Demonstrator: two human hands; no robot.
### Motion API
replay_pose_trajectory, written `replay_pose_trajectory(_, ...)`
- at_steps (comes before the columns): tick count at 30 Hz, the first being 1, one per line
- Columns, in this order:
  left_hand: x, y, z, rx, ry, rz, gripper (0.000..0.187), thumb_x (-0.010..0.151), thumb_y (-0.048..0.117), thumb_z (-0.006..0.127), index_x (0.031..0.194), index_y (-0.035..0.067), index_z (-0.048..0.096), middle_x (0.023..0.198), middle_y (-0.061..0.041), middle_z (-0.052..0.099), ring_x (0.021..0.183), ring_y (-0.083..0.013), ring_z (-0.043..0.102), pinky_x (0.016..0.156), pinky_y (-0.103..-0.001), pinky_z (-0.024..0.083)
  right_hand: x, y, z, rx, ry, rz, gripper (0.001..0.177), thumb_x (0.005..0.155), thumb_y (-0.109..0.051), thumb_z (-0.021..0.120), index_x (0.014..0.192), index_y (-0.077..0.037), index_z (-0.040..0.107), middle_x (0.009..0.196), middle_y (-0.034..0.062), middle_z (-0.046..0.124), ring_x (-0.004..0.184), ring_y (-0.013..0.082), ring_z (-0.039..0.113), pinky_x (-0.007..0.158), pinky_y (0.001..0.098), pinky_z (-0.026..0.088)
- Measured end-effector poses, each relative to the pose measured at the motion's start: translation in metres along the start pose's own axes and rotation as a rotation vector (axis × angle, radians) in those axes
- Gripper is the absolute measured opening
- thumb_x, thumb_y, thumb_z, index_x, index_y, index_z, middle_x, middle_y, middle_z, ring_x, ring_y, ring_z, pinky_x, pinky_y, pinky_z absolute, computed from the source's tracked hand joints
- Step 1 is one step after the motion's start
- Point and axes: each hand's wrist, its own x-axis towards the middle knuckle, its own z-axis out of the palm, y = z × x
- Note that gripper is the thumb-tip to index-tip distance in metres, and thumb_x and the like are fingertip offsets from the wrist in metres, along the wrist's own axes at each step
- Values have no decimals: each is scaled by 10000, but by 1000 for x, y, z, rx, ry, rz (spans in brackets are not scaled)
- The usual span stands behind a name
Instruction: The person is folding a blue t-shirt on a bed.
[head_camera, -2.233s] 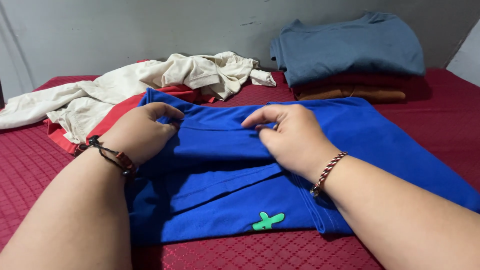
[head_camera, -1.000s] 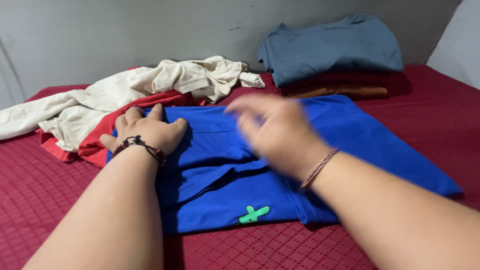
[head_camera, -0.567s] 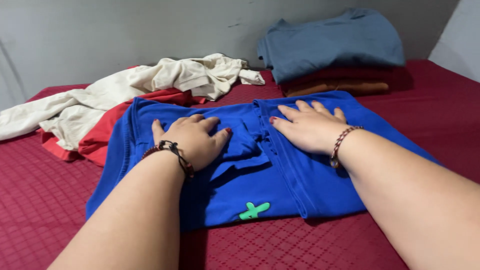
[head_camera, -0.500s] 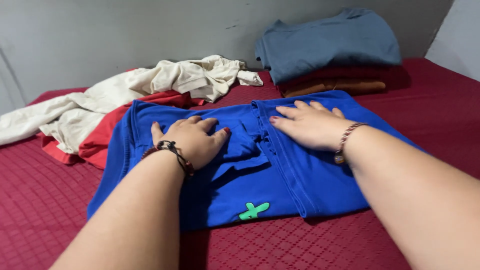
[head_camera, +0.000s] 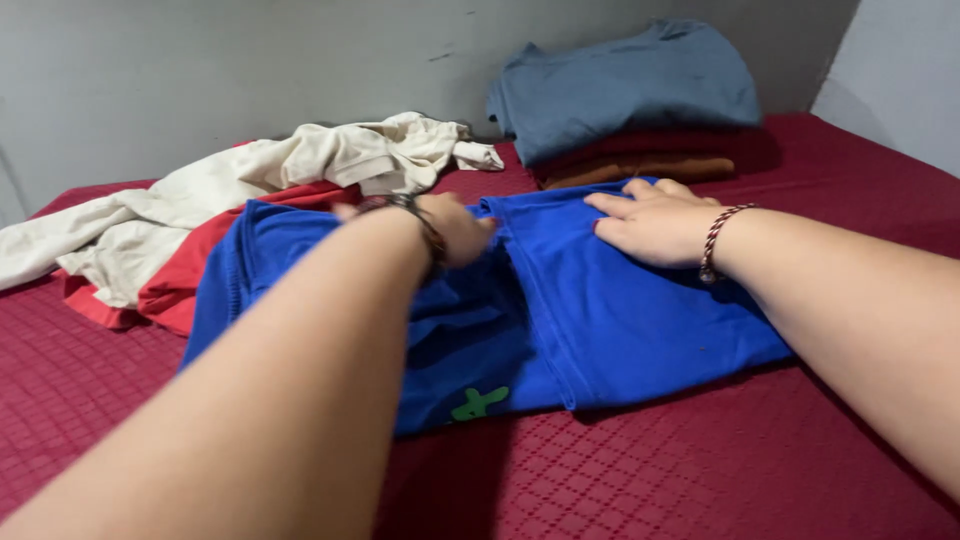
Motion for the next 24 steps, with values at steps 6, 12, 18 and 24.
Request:
replay_pose_trajectory(6,-78,59,-26,-454,146,-134,661,966,616,476,1534,288,399,1553,-114,443,1458,-337,395,1191,-671,193,-26,-3,6,63,210,64,596,935,-550,407,1477,-324,514,1553,57,464,1460,327,383,1182,512,315)
replay_pose_trajectory(12,-66,52,-11,-659,339,-217,622,901,401,673,1456,245,439,1428,-96,577,1376,-296,503,1144,-564,337,-2,19,9,212,346,413,624,942,-583,504,1430,-205,590,1475,153,530,1414,380,408,1158,559,290)
replay_pose_trajectory(18,-52,50,16,-780,651,-8,642,838,105,634,1430,276,455,1378,-139,572,1238,-354,594,1029,-469,471,2,13,2,267,305,443,584,818,-496,717,1314,-196,637,1309,164,617,1296,355,515,1091,536,367)
replay_pose_trajectory(24,-65,50,15,-830,747,102,517,793,119,658,1261,333,609,1441,-137,485,1200,-354,604,985,-446,502,-8,18,15,352,569,150,411,831,-253,783,1203,-132,660,1116,159,724,1041,331,700,909,443,545)
